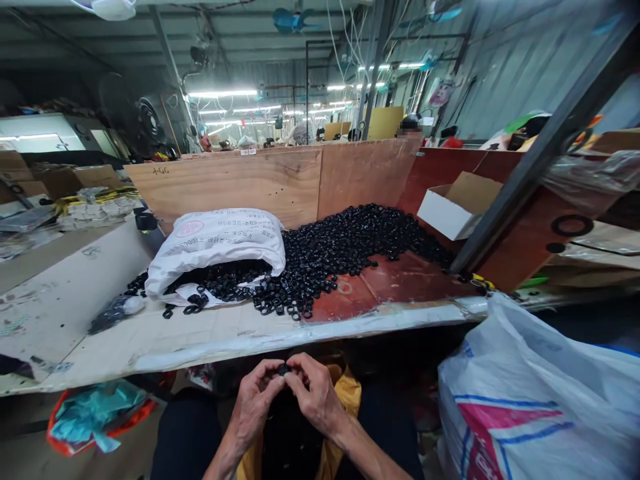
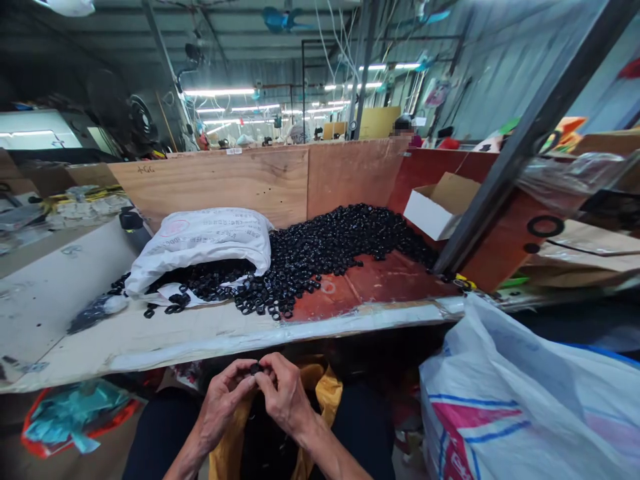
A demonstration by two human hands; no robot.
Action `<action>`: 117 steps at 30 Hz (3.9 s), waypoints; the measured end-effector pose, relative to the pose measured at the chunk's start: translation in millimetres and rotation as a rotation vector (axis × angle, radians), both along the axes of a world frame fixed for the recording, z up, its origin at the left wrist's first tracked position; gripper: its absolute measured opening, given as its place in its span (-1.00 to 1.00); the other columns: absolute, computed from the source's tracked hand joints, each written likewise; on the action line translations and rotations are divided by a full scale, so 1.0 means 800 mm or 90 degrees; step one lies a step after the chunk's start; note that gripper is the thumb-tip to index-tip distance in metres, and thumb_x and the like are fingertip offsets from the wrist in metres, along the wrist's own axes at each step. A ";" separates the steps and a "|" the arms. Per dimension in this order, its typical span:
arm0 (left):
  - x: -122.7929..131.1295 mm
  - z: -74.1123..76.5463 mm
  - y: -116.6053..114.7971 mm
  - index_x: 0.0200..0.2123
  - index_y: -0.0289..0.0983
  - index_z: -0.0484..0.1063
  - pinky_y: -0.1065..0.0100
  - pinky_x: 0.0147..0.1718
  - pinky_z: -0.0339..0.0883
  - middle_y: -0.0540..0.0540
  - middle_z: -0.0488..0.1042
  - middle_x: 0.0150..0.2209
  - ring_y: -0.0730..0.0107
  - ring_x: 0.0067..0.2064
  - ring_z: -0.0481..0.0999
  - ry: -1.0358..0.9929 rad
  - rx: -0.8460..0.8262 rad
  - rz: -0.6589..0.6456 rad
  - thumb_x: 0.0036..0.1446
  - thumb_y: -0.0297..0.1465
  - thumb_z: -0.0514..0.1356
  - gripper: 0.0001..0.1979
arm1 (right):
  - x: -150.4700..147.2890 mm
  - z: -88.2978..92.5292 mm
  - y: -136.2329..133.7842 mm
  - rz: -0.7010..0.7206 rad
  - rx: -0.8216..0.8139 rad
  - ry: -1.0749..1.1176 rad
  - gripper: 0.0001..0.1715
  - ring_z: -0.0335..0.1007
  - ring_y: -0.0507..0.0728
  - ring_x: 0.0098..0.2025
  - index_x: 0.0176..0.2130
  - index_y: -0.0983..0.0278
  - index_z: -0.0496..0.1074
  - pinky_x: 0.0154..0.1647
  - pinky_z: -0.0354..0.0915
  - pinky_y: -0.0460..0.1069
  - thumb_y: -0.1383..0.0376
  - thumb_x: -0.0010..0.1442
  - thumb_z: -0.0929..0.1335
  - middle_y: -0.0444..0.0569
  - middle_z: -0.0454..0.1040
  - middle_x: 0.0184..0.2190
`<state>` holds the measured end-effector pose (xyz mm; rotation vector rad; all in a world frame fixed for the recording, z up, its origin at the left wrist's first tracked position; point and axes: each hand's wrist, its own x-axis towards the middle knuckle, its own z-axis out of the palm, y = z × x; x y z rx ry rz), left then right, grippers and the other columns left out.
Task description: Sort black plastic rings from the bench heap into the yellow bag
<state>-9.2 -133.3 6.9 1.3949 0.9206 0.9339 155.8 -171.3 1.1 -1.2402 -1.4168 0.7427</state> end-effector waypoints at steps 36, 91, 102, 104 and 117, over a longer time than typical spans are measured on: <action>-0.009 -0.021 -0.018 -0.14 -0.18 0.55 0.28 -0.11 0.45 -0.09 0.60 -0.18 0.24 -0.14 0.59 0.283 0.247 -0.200 0.19 -0.36 0.27 -0.84 | 0.027 -0.038 -0.024 -0.057 -0.147 -0.084 -0.77 0.40 0.07 -0.49 -0.43 0.25 0.41 -0.42 0.29 -0.08 0.30 0.27 0.29 -0.08 0.46 -0.54; 0.105 -0.018 0.133 -0.12 -0.23 0.43 0.34 -0.18 0.55 -0.04 0.50 -0.20 0.41 -0.21 0.57 0.096 0.310 0.058 0.08 -0.46 0.28 -0.74 | 0.114 -0.013 0.130 -0.013 0.116 0.041 -0.84 0.52 0.14 -0.21 -0.17 0.22 0.58 -0.14 0.45 0.01 0.29 0.20 0.45 -0.02 0.58 -0.24; 0.097 -0.020 0.137 -0.16 -0.25 0.48 0.27 -0.09 0.53 -0.11 0.54 -0.14 0.32 -0.12 0.59 0.050 0.291 -0.008 0.16 -0.38 0.30 -0.82 | 0.115 -0.007 0.127 0.012 0.138 -0.014 -0.79 0.54 0.15 -0.14 -0.11 0.21 0.60 -0.07 0.45 0.04 0.30 0.26 0.40 0.02 0.59 -0.19; 0.095 -0.020 0.138 -0.15 -0.25 0.51 0.25 -0.07 0.52 -0.13 0.56 -0.14 0.30 -0.10 0.59 0.074 0.336 -0.008 0.18 -0.36 0.30 -0.83 | 0.112 -0.014 0.128 -0.012 0.106 -0.004 -0.73 0.56 0.14 -0.19 -0.04 0.21 0.54 -0.11 0.47 0.02 0.26 0.24 0.41 0.00 0.60 -0.20; 0.091 -0.017 0.137 -0.12 -0.25 0.54 0.20 0.01 0.45 -0.15 0.58 -0.11 0.27 -0.05 0.58 0.093 0.367 -0.007 0.20 -0.39 0.30 -0.83 | 0.111 -0.008 0.128 -0.017 0.131 -0.177 -0.74 0.46 0.13 -0.31 -0.30 0.22 0.53 -0.14 0.35 0.02 0.20 0.36 0.32 -0.04 0.55 -0.39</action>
